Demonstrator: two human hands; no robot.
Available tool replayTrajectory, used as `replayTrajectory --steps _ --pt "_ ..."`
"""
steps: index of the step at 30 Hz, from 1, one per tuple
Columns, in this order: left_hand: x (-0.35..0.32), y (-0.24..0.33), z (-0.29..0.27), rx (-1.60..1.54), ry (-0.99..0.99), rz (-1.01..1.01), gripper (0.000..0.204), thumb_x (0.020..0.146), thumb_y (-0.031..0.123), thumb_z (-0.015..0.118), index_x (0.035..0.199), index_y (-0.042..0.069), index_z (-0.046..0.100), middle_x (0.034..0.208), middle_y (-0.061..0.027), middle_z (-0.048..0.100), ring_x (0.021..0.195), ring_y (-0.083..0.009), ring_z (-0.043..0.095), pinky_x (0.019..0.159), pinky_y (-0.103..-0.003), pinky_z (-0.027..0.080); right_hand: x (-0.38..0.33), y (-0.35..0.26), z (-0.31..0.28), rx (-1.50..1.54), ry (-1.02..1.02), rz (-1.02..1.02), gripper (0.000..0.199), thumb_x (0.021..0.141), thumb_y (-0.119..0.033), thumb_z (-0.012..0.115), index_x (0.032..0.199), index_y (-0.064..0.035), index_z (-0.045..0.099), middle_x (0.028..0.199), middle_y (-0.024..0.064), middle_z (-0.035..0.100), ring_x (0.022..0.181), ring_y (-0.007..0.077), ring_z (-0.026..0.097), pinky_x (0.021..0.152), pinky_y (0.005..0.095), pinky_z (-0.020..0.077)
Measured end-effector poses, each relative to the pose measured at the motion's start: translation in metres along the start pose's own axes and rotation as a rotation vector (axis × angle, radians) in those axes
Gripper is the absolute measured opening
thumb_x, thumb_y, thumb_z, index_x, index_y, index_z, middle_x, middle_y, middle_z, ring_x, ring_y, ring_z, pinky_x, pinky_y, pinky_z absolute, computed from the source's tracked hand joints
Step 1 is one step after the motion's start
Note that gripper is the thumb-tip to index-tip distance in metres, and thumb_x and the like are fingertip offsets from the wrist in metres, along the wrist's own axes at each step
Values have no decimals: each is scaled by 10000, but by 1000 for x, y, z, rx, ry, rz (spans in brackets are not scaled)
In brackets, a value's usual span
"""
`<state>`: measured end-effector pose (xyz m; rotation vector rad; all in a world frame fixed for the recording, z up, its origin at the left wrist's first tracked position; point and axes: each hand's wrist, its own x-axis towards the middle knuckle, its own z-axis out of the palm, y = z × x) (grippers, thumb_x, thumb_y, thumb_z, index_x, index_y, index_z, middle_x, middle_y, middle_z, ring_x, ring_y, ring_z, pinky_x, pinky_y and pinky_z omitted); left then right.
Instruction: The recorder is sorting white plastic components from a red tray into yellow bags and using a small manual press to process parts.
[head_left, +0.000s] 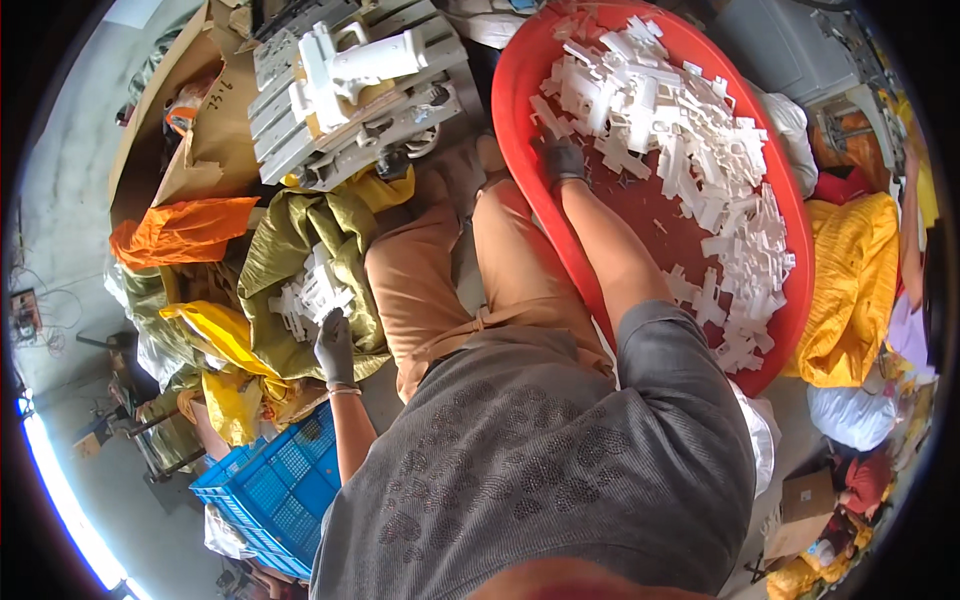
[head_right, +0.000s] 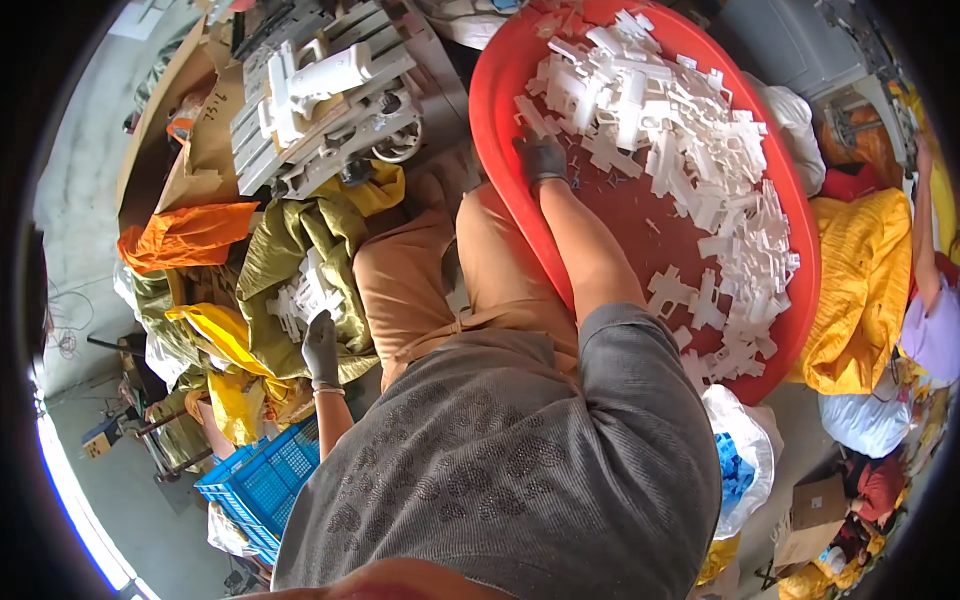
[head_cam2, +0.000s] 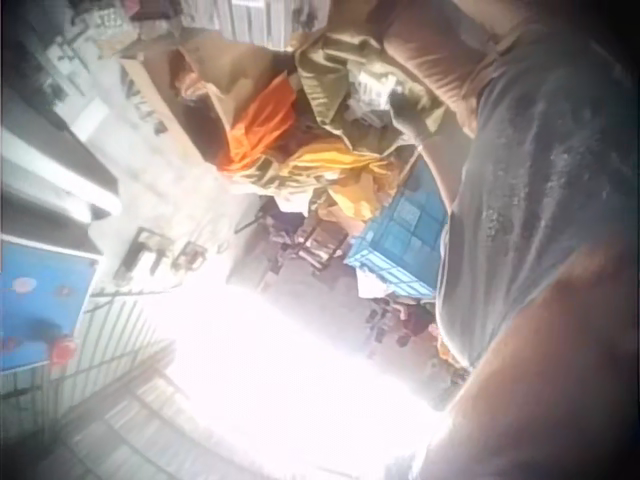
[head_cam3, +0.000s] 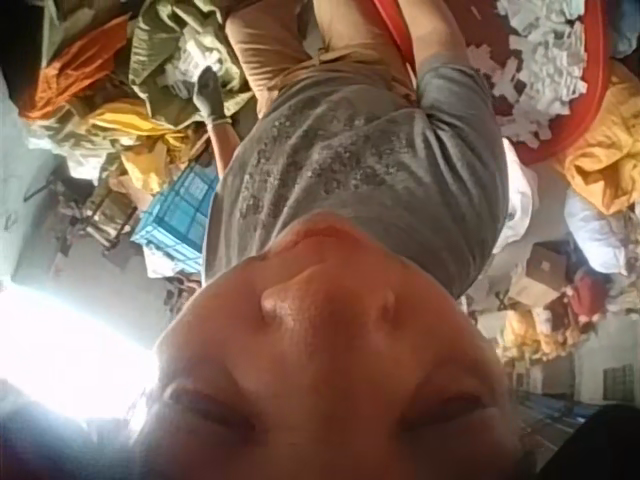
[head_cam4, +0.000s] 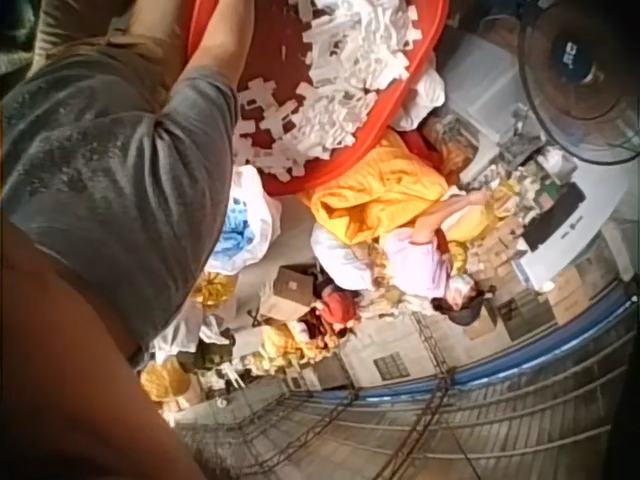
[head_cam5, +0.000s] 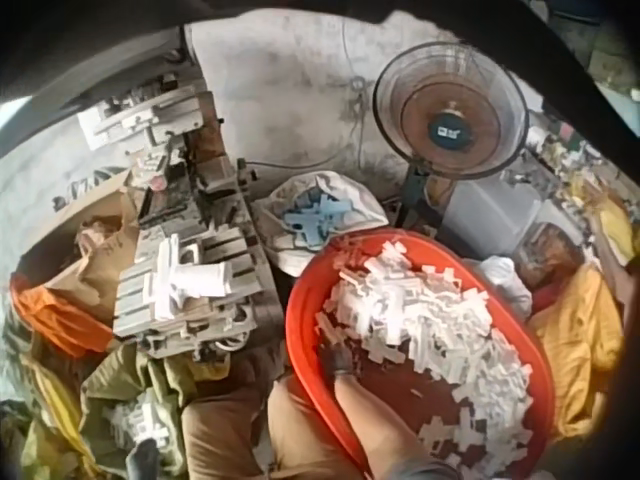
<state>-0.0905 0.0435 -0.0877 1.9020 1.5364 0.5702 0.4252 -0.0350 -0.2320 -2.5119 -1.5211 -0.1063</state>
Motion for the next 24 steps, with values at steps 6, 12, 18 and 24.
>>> replayTrajectory --steps 6,12,18,24 --pt "16 16 19 80 -22 34 231 853 161 577 1036 40 650 994 -95 677 915 -189 648 805 -301 492 -88 19 -51 458 104 193 354 796 -5 478 1133 -109 508 1134 164 537 1007 376 550 816 437 475" --pt "25 48 29 56 -105 105 276 862 178 541 1068 18 632 996 -129 668 916 -226 638 801 -316 483 -235 77 -35 426 85 399 352 762 -66 551 1113 -56 525 1100 183 549 994 382 544 834 420 468" --pt "40 85 14 1 -35 216 237 856 145 568 1040 17 645 940 -146 669 852 -193 649 760 -289 492 -259 69 -65 431 20 463 363 794 -78 593 1145 -6 538 1048 175 565 947 256 582 780 327 488" --pt "65 148 -34 -34 229 447 208 832 116 590 1004 17 651 985 -132 662 900 -244 649 782 -304 497 -200 47 -118 1010 116 646 351 825 -60 589 1171 -42 534 1041 77 554 863 127 553 709 243 470"
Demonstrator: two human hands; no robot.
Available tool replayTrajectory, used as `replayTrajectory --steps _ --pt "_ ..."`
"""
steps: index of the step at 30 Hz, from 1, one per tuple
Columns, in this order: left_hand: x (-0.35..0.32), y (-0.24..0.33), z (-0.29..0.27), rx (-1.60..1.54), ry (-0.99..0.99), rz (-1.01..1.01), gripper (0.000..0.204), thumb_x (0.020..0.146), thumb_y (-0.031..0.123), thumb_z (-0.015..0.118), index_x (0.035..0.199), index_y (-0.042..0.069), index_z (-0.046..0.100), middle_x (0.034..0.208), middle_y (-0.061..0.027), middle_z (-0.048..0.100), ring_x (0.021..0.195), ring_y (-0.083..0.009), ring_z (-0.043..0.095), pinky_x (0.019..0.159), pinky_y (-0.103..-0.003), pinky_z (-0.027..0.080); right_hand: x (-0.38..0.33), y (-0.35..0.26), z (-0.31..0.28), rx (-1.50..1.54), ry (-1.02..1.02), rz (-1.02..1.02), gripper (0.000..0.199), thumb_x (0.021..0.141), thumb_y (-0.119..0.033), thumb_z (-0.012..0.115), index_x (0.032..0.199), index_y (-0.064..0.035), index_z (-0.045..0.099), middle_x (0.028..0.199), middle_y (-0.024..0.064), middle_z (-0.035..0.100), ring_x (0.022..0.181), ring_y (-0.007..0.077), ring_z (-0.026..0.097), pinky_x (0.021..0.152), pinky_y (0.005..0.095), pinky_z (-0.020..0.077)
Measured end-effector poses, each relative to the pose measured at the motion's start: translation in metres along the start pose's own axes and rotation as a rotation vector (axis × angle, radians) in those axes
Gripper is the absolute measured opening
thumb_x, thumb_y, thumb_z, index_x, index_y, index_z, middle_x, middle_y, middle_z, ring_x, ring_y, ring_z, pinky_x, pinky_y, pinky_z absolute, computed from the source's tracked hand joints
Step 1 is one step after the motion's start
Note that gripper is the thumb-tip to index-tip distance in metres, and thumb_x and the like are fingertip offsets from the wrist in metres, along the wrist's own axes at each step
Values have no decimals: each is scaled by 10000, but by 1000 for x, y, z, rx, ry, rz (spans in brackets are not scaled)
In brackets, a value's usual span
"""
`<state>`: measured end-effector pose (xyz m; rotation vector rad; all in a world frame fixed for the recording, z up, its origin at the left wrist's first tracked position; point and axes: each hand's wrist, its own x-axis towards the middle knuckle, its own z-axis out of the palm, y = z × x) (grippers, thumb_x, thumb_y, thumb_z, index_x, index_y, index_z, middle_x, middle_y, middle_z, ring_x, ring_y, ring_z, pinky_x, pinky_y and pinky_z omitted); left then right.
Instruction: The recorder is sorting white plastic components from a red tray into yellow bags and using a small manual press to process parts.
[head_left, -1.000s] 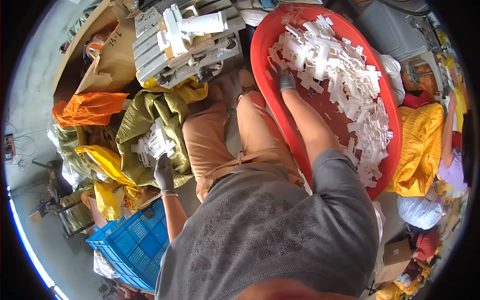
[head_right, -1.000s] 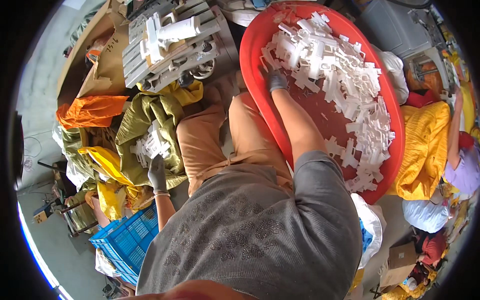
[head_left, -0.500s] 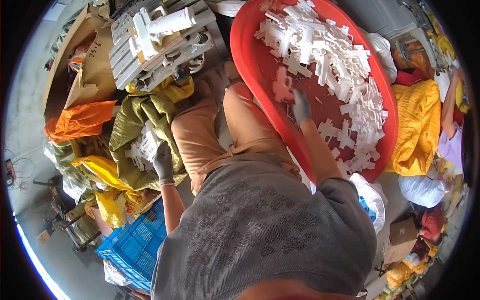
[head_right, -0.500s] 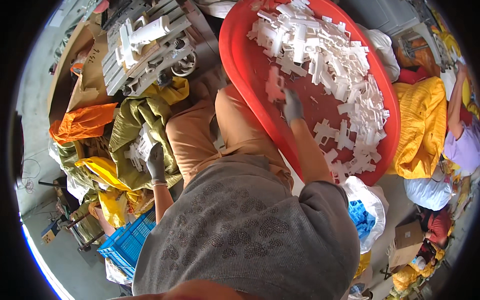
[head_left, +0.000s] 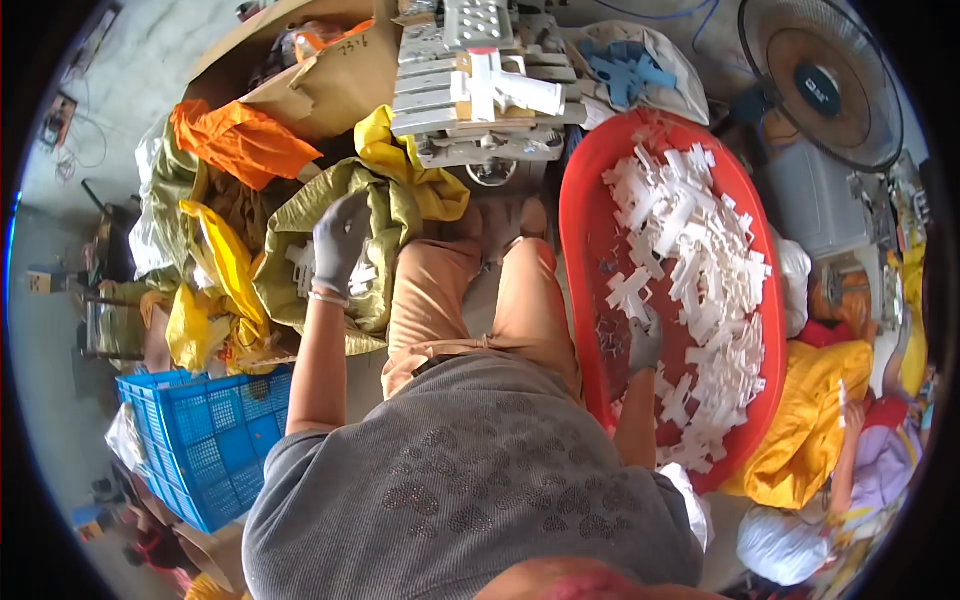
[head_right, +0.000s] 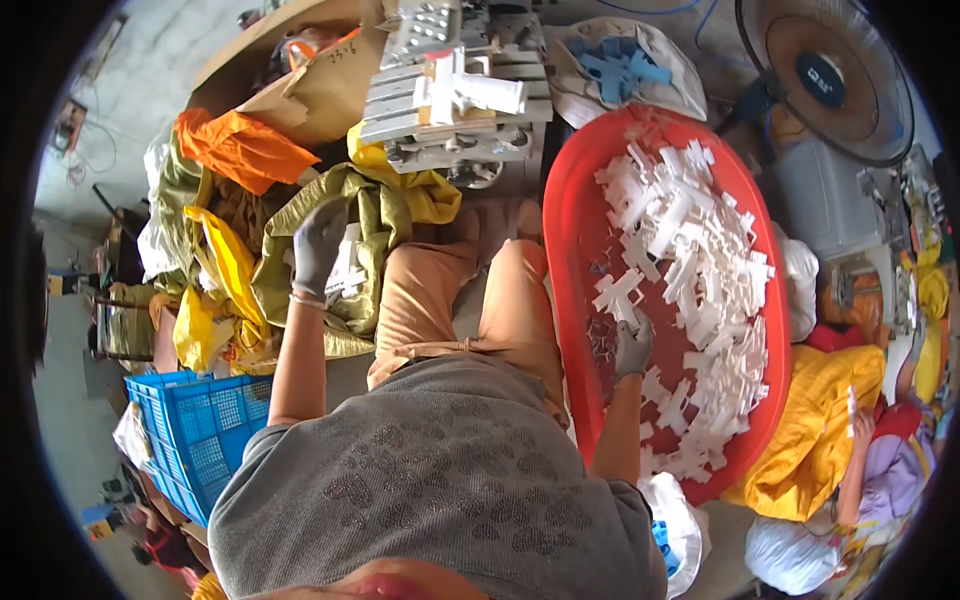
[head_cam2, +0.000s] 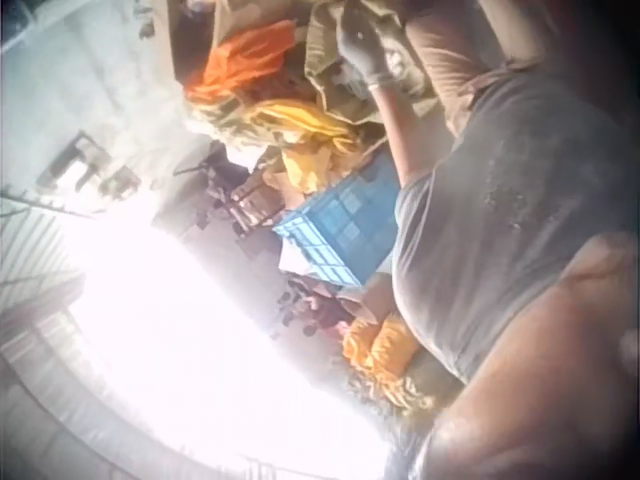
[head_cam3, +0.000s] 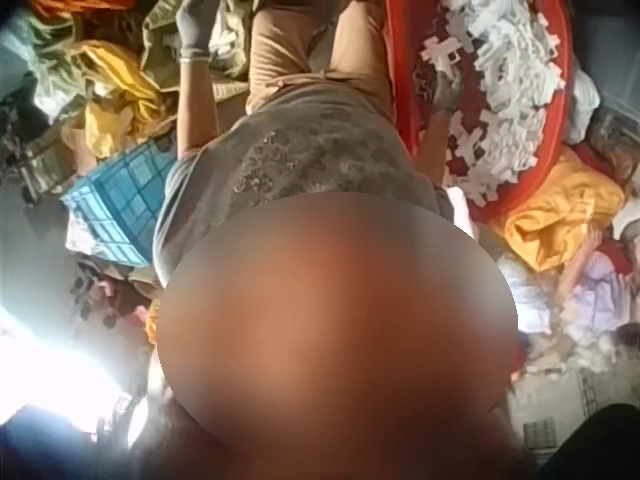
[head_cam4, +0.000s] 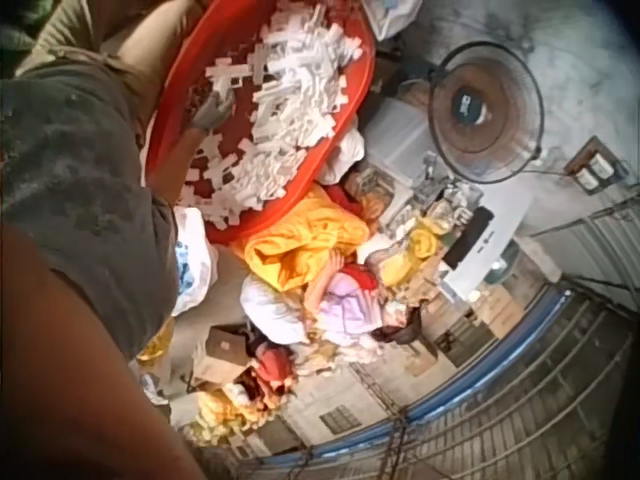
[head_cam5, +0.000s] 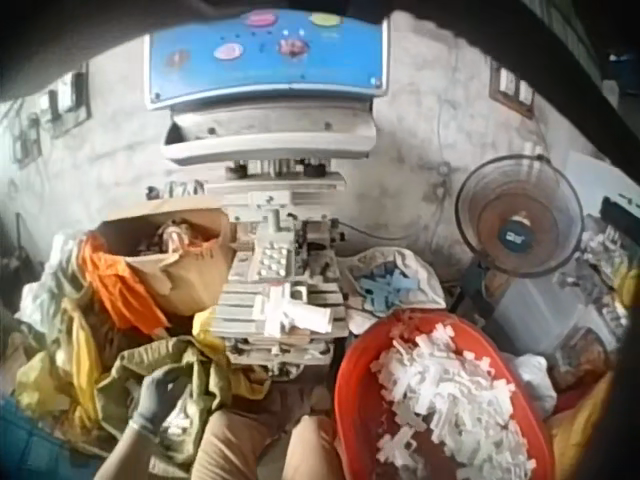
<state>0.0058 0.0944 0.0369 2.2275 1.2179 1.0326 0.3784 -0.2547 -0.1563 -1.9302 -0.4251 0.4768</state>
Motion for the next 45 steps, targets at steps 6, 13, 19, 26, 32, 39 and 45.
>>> replayTrajectory --steps 6,13,19,26,32,39,45 --pt "69 66 -6 -40 47 220 241 819 111 617 1046 32 632 1019 -142 645 898 -244 647 784 -308 498 6 -61 10 537 -123 153 365 868 -44 549 1228 -81 497 1018 8 543 804 76 518 668 218 451" --pt "125 102 21 -89 -243 268 424 767 108 678 1172 64 559 1053 -132 626 923 -223 642 767 -315 501 -13 -132 6 736 -240 112 396 890 -71 540 1277 -60 455 1039 7 540 827 93 531 690 217 456" --pt "157 102 44 -81 -270 387 380 740 142 715 1094 64 603 957 -102 659 847 -177 652 744 -298 508 -6 -150 -3 745 -289 54 412 889 -76 540 1290 -65 448 1060 5 553 850 89 529 709 222 452" --pt "132 91 27 -258 -74 270 334 730 221 734 1005 64 630 897 -110 671 834 -222 658 741 -310 504 28 -245 27 668 -302 -234 394 874 -58 534 1260 -33 463 1034 51 554 799 112 518 700 235 448" --pt "41 27 -26 -159 170 -54 341 752 139 704 1067 30 629 912 -76 682 790 -122 638 730 -251 500 58 -338 84 435 -578 -408 354 888 -110 550 1233 -50 500 1024 42 572 813 97 545 669 204 465" --pt "-60 -52 -78 -29 249 -458 316 798 203 684 1081 69 643 963 -23 668 843 -96 607 754 -223 478 105 -372 129 26 -741 -480 383 842 -91 628 1218 -74 558 938 -10 593 632 38 497 501 176 370" --pt "-98 -116 -56 48 220 -578 421 862 285 617 1171 4 563 1104 -95 623 979 -175 584 842 -270 457 97 -371 115 -126 -633 -577 371 928 -294 528 1286 -199 510 891 -37 603 641 39 489 520 180 392"
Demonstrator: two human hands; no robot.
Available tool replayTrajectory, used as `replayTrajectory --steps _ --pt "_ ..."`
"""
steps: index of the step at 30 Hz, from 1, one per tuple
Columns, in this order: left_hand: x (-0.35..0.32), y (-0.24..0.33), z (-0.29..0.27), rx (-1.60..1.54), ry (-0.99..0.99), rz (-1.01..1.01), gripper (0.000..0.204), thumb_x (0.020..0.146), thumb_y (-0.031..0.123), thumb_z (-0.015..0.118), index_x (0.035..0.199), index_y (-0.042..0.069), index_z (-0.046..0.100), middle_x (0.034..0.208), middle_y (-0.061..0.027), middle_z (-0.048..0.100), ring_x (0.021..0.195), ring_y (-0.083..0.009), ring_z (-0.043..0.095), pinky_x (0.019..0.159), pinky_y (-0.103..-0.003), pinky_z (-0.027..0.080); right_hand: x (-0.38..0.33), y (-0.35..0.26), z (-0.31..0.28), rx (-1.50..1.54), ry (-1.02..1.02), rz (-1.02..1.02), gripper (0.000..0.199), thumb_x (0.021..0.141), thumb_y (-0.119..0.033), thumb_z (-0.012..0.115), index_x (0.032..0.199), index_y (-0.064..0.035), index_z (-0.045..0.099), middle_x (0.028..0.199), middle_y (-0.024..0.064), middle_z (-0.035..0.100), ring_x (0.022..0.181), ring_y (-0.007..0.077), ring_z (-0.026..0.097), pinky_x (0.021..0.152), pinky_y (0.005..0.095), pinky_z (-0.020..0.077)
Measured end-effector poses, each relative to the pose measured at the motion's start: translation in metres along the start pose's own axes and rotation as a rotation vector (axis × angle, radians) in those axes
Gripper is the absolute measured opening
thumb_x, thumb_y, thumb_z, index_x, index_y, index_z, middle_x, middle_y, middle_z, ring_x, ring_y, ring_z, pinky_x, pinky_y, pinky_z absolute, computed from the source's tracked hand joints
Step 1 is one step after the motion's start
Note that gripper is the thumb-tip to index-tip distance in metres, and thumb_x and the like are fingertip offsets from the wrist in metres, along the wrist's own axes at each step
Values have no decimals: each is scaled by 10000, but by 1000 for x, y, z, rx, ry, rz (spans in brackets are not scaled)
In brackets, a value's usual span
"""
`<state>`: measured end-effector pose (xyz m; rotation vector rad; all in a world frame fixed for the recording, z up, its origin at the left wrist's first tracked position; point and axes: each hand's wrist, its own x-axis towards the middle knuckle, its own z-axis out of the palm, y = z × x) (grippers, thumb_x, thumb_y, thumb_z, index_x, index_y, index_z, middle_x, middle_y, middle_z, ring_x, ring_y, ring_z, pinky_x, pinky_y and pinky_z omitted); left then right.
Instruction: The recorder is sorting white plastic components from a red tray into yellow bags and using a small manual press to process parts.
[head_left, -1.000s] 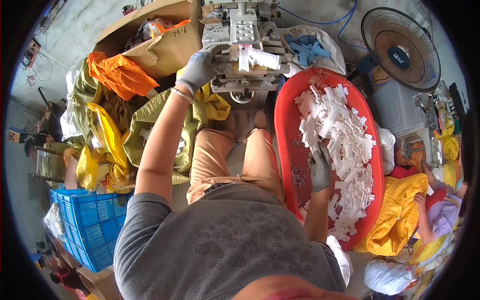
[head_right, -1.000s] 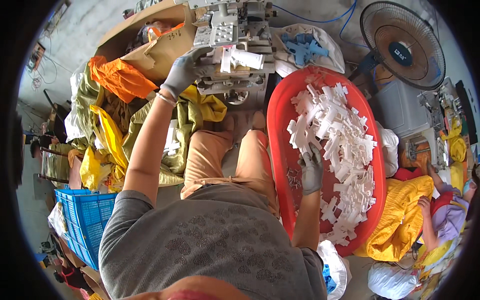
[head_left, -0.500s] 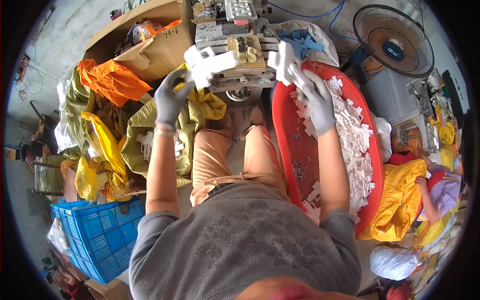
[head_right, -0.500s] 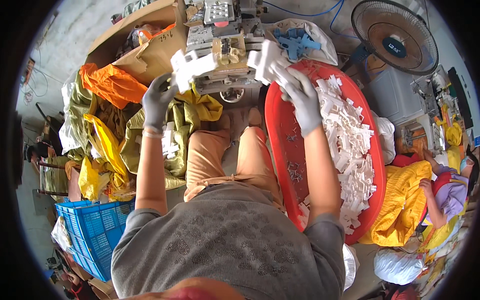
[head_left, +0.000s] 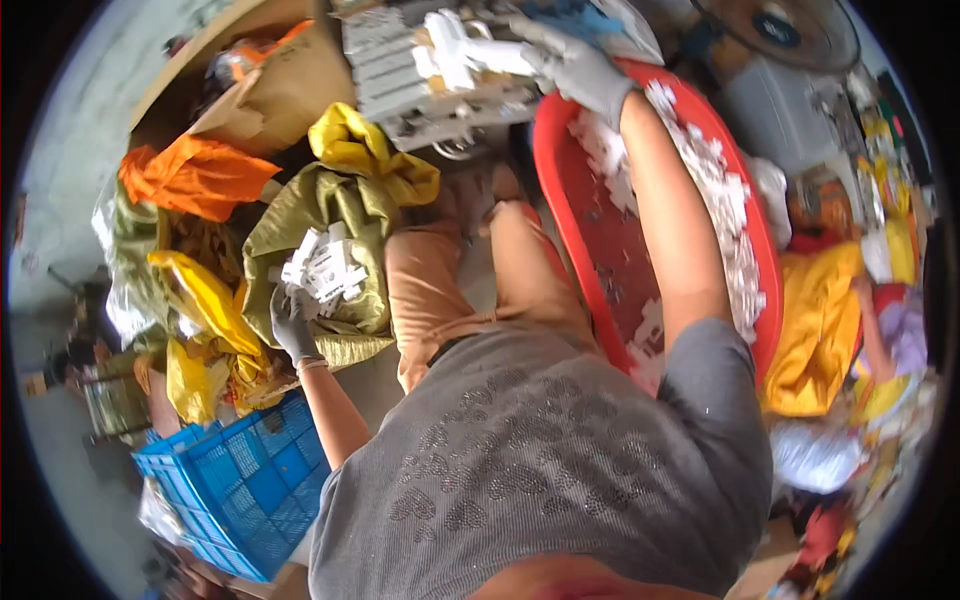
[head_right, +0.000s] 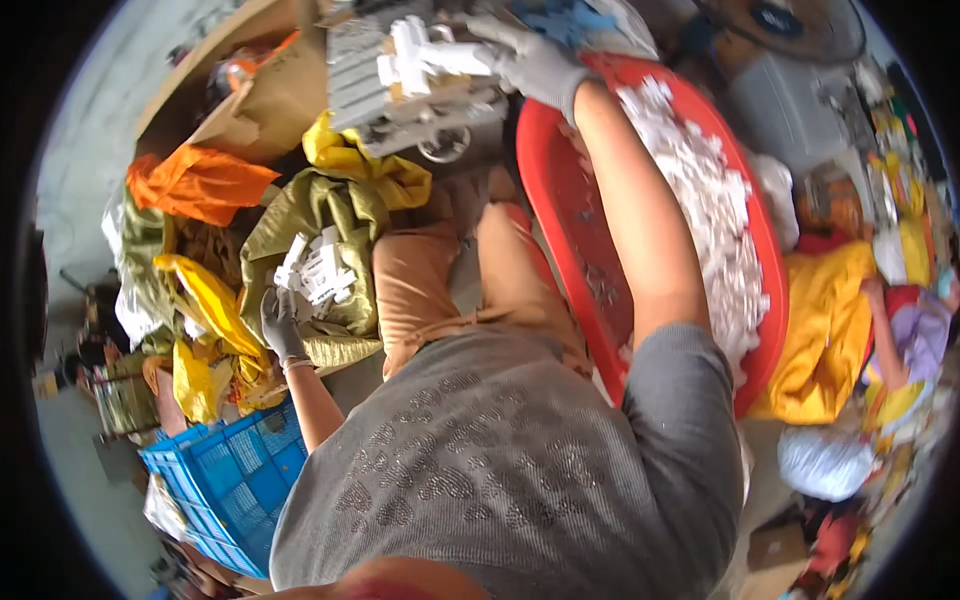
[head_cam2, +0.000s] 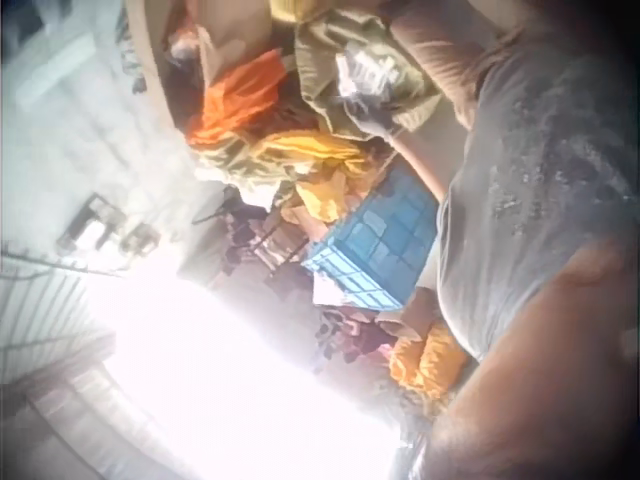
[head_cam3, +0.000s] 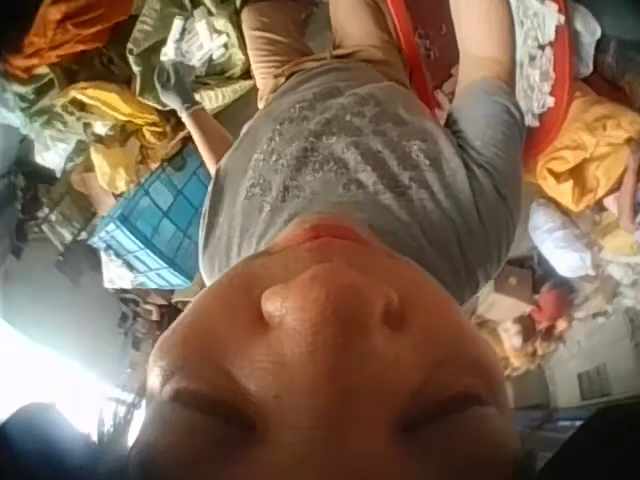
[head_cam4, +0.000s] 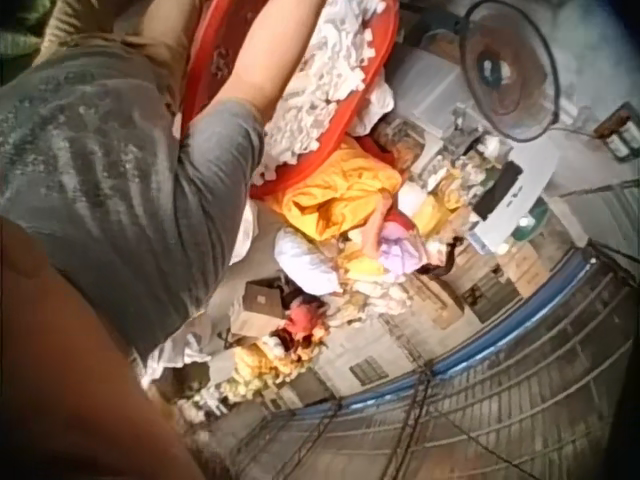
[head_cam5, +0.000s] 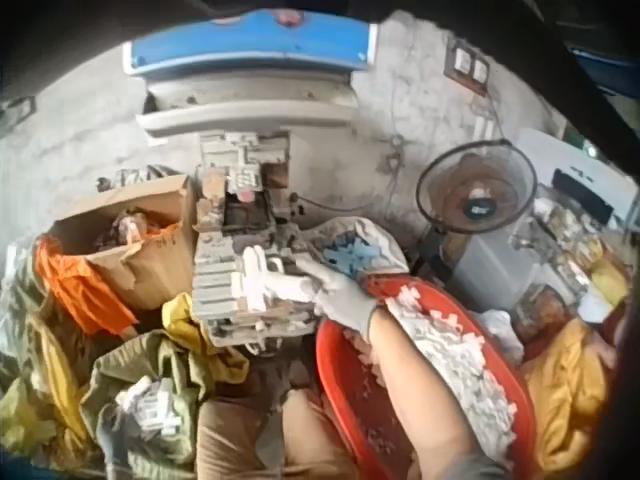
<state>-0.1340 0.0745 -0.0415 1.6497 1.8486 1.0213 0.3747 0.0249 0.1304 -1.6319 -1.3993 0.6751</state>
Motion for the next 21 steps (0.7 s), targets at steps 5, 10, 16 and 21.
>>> replayTrajectory --steps 5,10,16,21 --pt "1 -59 3 -101 -84 -53 408 889 282 587 1170 -12 561 1135 -111 613 996 -192 586 852 -293 470 -61 116 -38 14 245 89 434 939 -352 480 1275 -78 491 1052 33 613 871 85 561 717 229 451" --pt "-5 -61 23 -97 -258 -40 305 876 194 597 1105 -8 603 1053 -102 649 934 -174 606 845 -279 464 -171 314 -7 -383 154 575 495 882 -416 490 1220 -54 510 1169 170 569 1098 293 522 922 384 405" --pt "-37 6 37 -7 -333 84 231 835 149 611 1028 28 648 926 -91 687 810 -142 640 735 -270 493 -168 330 25 -899 34 636 572 774 -250 611 1312 -197 423 1371 153 401 1229 366 411 989 444 386" --pt "-44 27 41 127 -421 176 236 799 165 603 1001 59 665 905 -141 675 825 -228 665 738 -306 508 -142 349 25 -833 3 923 612 839 -110 471 1398 -290 299 1494 51 188 1272 313 387 1007 401 387"
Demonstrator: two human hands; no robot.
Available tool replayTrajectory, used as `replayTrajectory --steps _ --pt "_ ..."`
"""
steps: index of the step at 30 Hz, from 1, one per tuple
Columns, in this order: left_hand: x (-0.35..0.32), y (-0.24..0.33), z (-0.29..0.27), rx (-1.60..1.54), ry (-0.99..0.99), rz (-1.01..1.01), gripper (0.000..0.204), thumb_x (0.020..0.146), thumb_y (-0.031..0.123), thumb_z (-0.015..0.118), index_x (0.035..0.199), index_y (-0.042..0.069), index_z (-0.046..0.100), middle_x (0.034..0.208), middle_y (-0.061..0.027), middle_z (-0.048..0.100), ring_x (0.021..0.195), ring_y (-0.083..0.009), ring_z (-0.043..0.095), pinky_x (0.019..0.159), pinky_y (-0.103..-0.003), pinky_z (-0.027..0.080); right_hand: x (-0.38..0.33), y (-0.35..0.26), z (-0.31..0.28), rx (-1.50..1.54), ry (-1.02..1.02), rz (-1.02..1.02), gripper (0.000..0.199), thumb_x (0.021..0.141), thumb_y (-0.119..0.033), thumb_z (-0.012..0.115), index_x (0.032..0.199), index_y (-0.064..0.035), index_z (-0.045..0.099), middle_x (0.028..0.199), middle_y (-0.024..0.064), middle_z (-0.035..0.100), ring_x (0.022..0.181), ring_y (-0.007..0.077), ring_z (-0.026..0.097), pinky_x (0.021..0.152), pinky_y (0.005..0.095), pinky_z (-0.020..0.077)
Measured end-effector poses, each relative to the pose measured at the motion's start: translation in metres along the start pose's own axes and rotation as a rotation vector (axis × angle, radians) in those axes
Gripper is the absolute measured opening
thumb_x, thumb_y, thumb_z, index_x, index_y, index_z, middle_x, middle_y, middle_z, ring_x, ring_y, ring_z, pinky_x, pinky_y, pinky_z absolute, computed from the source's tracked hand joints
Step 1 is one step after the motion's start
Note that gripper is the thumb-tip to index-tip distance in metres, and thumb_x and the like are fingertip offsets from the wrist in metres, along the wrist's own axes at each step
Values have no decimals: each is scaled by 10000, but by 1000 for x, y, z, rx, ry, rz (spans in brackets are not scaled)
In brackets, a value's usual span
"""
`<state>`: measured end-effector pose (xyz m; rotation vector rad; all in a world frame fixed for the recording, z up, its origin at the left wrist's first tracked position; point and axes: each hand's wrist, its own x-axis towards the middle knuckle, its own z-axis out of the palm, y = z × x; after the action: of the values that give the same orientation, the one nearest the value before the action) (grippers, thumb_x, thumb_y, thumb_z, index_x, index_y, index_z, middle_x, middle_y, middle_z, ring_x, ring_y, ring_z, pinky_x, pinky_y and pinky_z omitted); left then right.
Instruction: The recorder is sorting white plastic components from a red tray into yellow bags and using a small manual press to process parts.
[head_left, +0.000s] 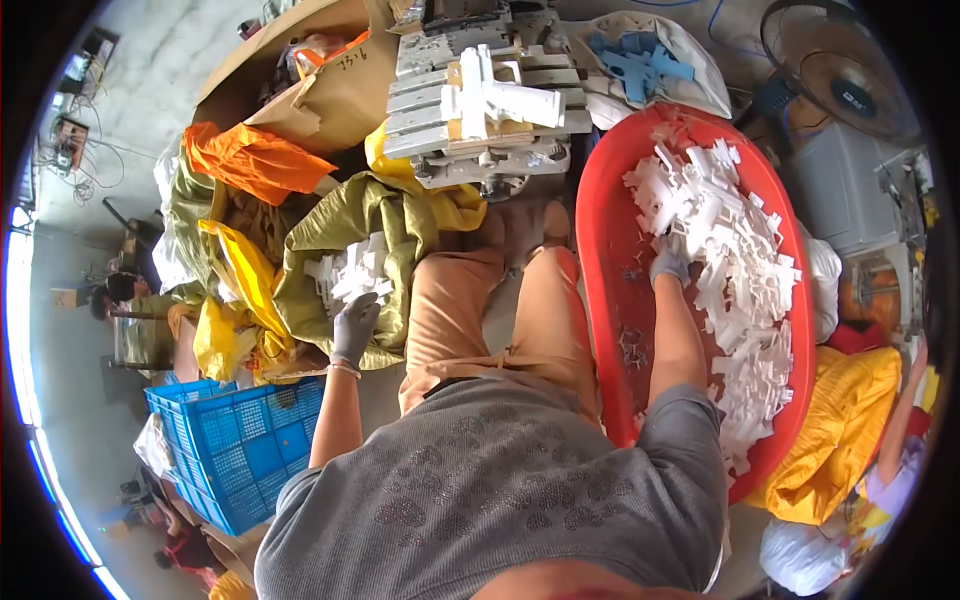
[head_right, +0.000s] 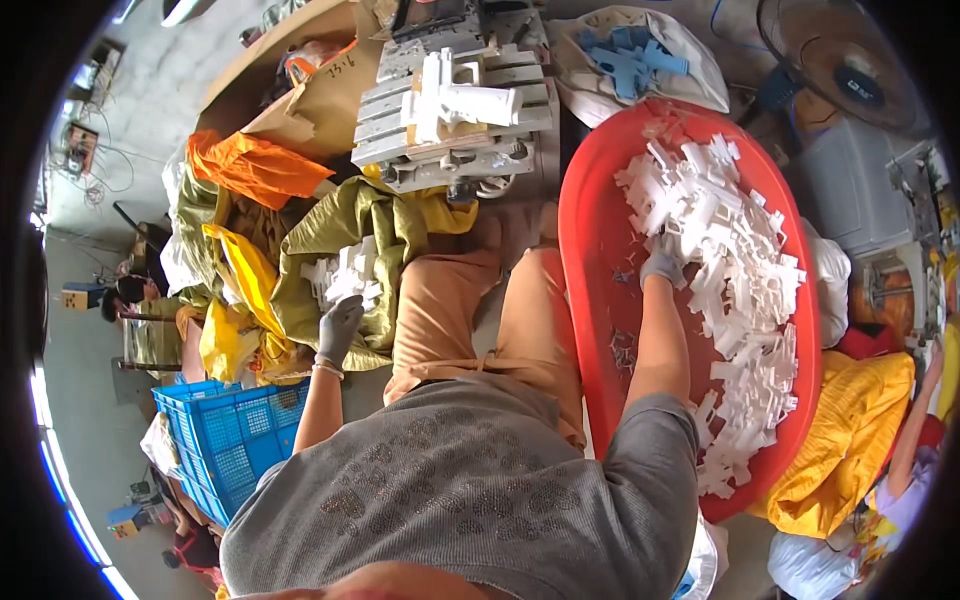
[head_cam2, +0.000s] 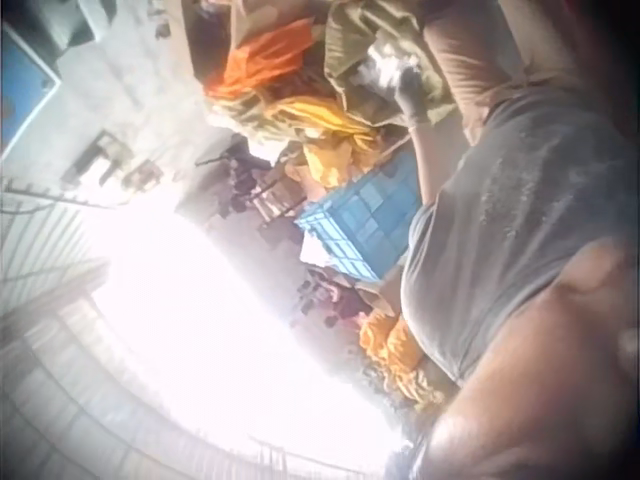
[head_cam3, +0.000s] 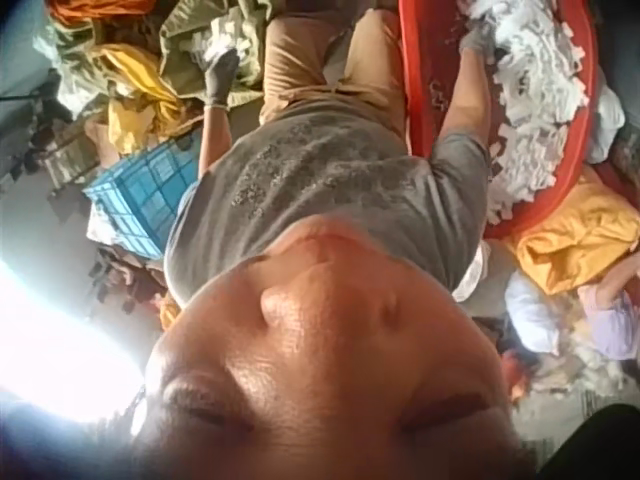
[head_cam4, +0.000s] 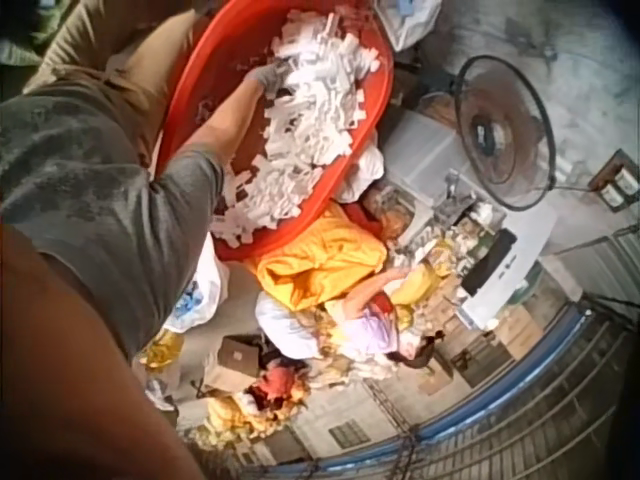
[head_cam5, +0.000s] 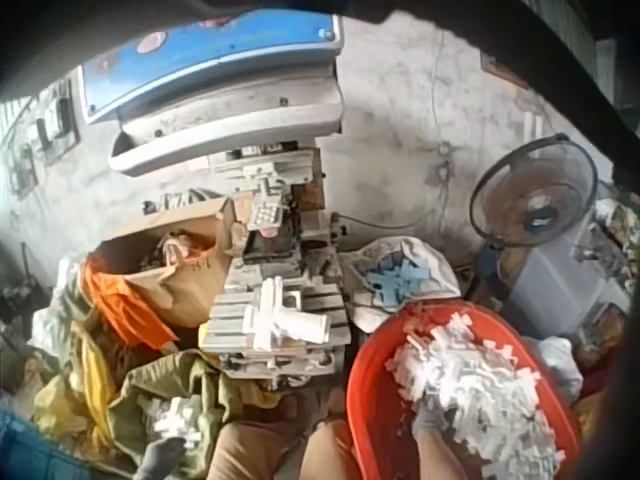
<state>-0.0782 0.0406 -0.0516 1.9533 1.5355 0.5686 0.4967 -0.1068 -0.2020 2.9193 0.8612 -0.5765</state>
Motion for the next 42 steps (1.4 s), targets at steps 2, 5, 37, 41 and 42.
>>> replayTrajectory --steps 2,5,37,41,42 --pt "-2 -3 -1 26 -21 -11 235 808 168 594 1002 54 662 914 -138 675 824 -217 663 740 -301 505 13 9 23 -76 116 -97 547 887 -104 365 1396 -296 313 1497 45 178 1205 314 461 993 401 400" --pt "-8 -4 -1 4 -9 -10 243 821 162 581 1017 38 653 936 -130 675 828 -200 662 742 -291 503 0 1 19 358 19 168 490 900 -158 406 1373 -265 340 1402 107 361 1014 343 573 871 444 455" --pt "98 214 -32 -62 311 762 269 814 123 618 1077 69 625 1037 -139 635 926 -286 628 793 -337 492 -163 100 85 1557 108 187 249 876 -267 517 1067 -111 551 902 -1 523 730 116 534 521 262 452" --pt "133 240 -28 -96 202 820 388 795 244 660 1133 73 580 1048 -160 616 925 -328 600 803 -372 479 -175 88 72 1518 84 208 220 874 -277 526 1021 -119 567 890 -12 509 754 115 521 573 264 454" --pt "145 244 -24 -39 182 810 412 790 251 664 1146 65 568 1040 -166 618 929 -331 597 807 -380 475 -183 80 62 1538 114 185 225 880 -269 527 999 -83 568 865 -4 513 753 117 512 601 267 449"
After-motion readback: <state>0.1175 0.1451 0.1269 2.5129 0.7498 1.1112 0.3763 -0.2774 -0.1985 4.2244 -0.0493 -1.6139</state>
